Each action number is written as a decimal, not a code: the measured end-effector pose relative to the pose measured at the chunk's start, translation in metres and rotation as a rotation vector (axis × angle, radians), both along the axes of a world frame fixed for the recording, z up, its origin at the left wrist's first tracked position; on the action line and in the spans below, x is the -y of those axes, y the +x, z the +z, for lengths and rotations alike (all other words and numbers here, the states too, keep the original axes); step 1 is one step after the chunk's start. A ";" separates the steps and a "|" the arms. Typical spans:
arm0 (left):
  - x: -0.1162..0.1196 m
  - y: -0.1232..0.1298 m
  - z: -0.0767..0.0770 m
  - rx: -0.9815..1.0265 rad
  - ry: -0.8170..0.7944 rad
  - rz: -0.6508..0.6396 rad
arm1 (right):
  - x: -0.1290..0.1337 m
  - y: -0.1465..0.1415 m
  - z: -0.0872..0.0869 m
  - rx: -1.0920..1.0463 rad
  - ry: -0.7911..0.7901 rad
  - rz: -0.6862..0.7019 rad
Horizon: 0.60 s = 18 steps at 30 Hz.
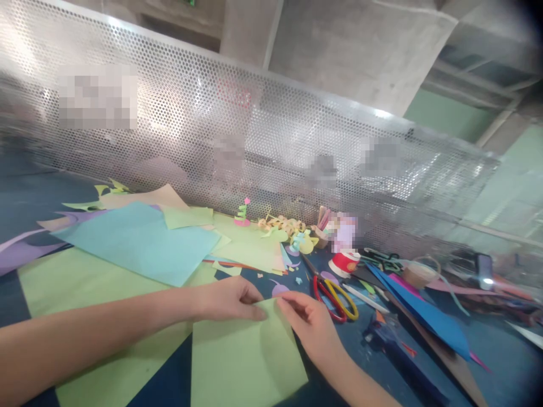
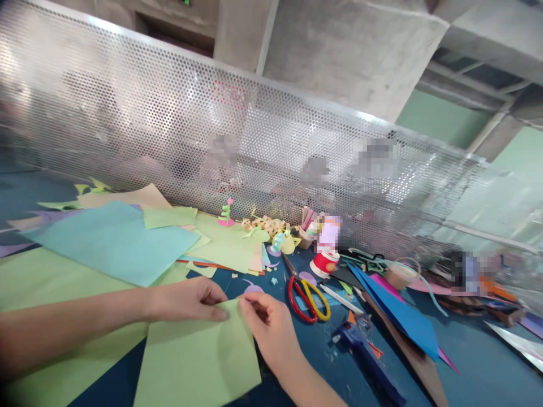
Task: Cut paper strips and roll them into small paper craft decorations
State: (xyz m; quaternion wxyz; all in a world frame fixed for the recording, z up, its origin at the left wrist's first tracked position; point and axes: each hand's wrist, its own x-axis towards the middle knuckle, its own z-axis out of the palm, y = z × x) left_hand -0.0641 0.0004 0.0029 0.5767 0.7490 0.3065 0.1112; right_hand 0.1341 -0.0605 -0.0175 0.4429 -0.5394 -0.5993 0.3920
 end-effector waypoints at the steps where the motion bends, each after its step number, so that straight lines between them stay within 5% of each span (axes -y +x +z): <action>1: 0.000 0.000 -0.001 -0.012 -0.005 -0.010 | 0.000 -0.001 0.001 -0.019 -0.008 0.007; 10: -0.002 0.000 -0.003 -0.054 -0.005 -0.035 | -0.003 -0.002 0.003 -0.120 -0.093 0.018; 18: -0.004 0.004 -0.005 -0.039 0.126 0.004 | -0.004 0.002 -0.002 0.038 -0.028 0.040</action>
